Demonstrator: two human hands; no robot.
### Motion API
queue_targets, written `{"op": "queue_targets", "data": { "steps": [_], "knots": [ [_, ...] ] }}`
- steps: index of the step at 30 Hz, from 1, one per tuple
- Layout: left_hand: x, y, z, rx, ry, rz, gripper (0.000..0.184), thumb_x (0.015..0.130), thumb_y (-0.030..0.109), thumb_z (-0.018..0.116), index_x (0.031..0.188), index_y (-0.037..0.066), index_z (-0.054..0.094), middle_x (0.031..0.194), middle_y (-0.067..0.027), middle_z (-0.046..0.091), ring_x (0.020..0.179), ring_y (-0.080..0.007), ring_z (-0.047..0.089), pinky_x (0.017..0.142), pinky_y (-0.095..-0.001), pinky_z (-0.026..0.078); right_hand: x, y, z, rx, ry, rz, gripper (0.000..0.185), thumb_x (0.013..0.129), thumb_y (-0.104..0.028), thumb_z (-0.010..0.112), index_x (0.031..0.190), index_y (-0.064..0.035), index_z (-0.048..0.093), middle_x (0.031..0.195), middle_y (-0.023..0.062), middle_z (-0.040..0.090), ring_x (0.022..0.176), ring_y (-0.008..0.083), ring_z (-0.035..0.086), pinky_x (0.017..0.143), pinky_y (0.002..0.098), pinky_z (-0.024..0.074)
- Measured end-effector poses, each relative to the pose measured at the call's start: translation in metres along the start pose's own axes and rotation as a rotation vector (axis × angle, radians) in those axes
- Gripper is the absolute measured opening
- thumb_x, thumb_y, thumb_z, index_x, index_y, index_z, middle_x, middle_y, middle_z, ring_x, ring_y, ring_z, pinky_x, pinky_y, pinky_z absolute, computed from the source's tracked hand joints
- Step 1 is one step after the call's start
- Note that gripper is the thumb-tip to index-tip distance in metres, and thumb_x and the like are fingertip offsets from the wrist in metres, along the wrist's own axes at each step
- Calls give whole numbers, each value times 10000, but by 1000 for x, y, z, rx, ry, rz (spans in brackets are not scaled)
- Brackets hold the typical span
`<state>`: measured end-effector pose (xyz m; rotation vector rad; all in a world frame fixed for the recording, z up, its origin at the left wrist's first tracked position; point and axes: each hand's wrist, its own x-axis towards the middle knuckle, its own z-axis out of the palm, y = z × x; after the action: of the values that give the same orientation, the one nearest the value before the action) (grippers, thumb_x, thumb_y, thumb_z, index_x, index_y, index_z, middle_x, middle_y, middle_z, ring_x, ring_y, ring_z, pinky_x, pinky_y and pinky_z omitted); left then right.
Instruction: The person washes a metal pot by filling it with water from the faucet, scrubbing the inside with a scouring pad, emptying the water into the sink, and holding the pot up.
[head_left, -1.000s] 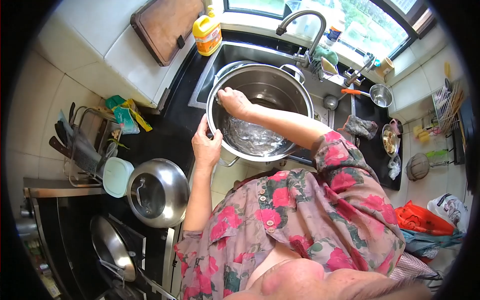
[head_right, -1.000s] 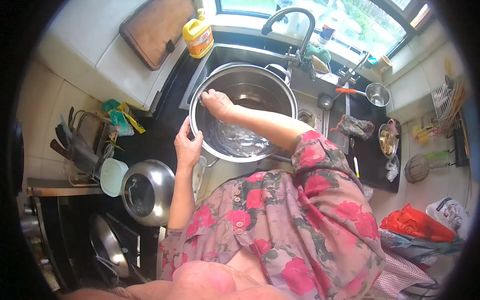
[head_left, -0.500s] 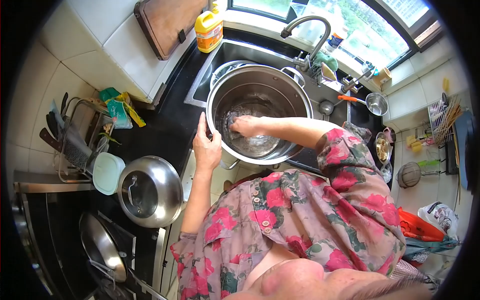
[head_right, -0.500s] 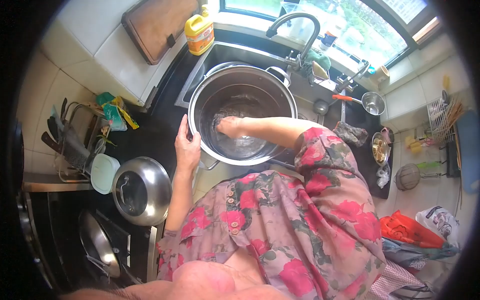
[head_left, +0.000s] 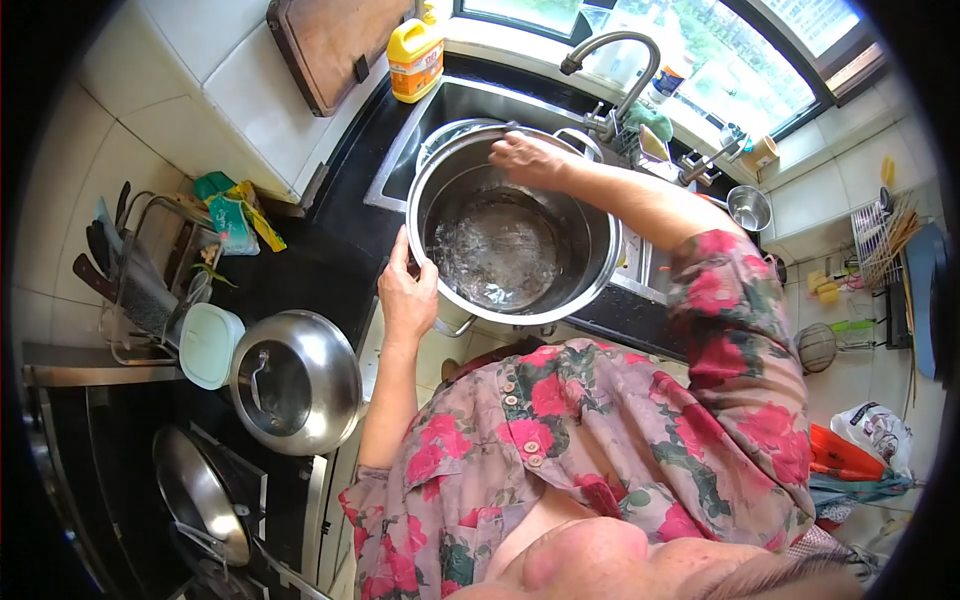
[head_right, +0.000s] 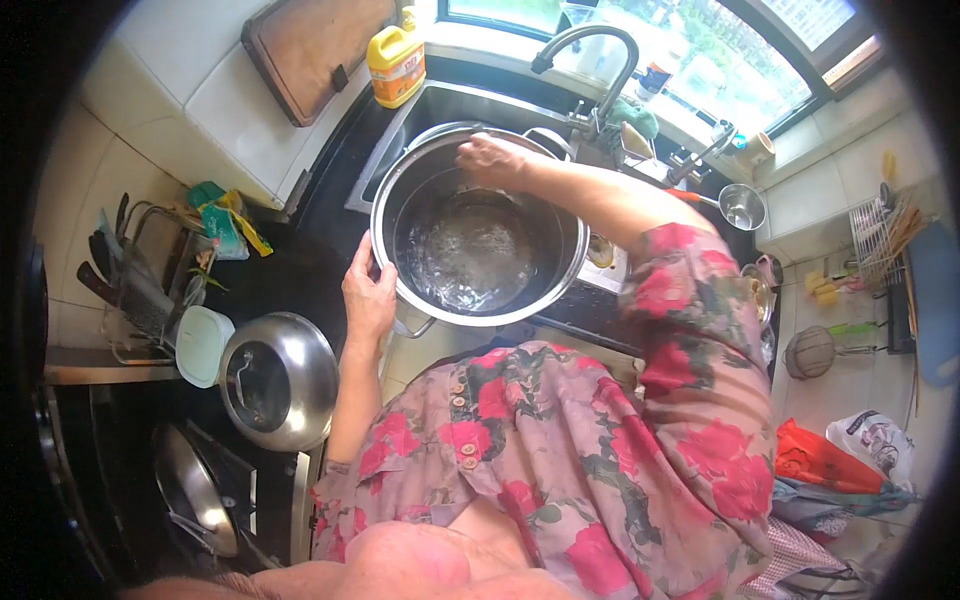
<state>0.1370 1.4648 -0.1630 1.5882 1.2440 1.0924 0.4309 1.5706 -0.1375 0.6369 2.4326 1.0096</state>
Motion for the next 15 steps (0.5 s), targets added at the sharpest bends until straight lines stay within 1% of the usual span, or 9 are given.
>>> {"op": "queue_targets", "data": {
  "steps": [1, 3, 4, 6, 8, 10, 12, 14, 15],
  "knots": [
    [-1, -2, 2, 23, 15, 22, 529, 813, 111, 530, 1317, -35, 466, 849, -221, 653, 728, -288, 661, 700, -375, 504, -12, -4, -1, 0, -7, -3, 130, 764, -245, 623, 767, -155, 717, 1017, -6, 603, 949, 176, 538, 723, 303, 414],
    [-4, 1, 5, 27, 19, 26, 525, 815, 110, 530, 1316, -32, 468, 834, -218, 651, 720, -293, 658, 689, -380, 502, -34, -19, -7, 188, -336, 136, 135, 782, -234, 628, 809, -141, 721, 1017, 9, 631, 994, 182, 535, 712, 309, 428],
    [-6, 3, 5, 40, 25, 30, 521, 816, 109, 530, 1315, -29, 469, 819, -215, 648, 712, -298, 654, 678, -385, 500, -47, -31, -10, 249, -337, 198, 129, 757, -215, 659, 827, -128, 725, 917, 39, 670, 926, 193, 595, 681, 318, 473],
    [-6, 0, 7, 38, 40, 48, 518, 818, 108, 530, 1314, -26, 470, 814, -215, 647, 708, -301, 652, 670, -389, 496, -60, -53, -9, 412, -472, 177, 146, 717, -178, 686, 826, -90, 728, 855, 69, 692, 819, 219, 655, 655, 342, 515],
    [-6, -4, 9, 37, 56, 56, 515, 819, 106, 530, 1314, -22, 471, 809, -214, 645, 704, -304, 649, 662, -392, 493, -71, -71, -15, 785, -521, 211, 142, 701, -142, 680, 802, -52, 722, 812, 100, 698, 728, 236, 676, 640, 354, 536],
    [-5, -8, 11, 62, 91, 86, 498, 823, 101, 530, 1305, -17, 485, 819, -218, 648, 716, -305, 651, 674, -394, 492, -56, -81, -32, 948, -760, -209, 145, 713, -118, 620, 798, -25, 692, 759, 189, 660, 693, 346, 646, 614, 426, 505],
    [-4, -5, 11, 49, 88, 73, 489, 824, 99, 531, 1298, -18, 493, 826, -219, 650, 726, -306, 653, 687, -392, 493, -44, -115, -17, 1156, -762, -208, 175, 700, -144, 637, 796, 1, 664, 742, 199, 640, 686, 356, 628, 607, 438, 477],
    [-6, 3, 9, 39, 78, 57, 480, 826, 97, 533, 1291, -19, 501, 833, -220, 653, 735, -306, 655, 701, -390, 494, -20, -143, -21, 1555, -457, -257, 163, 714, -124, 620, 785, 21, 644, 690, 199, 619, 674, 370, 611, 618, 462, 456],
    [-6, 10, 7, -11, 52, 5, 473, 820, 47, 515, 1284, -42, 502, 970, -187, 655, 848, -237, 645, 773, -334, 483, 2, -153, -32, 1431, -332, -278, 151, 742, -125, 591, 792, 8, 641, 775, 190, 643, 722, 341, 632, 628, 439, 479]
  ]
}}
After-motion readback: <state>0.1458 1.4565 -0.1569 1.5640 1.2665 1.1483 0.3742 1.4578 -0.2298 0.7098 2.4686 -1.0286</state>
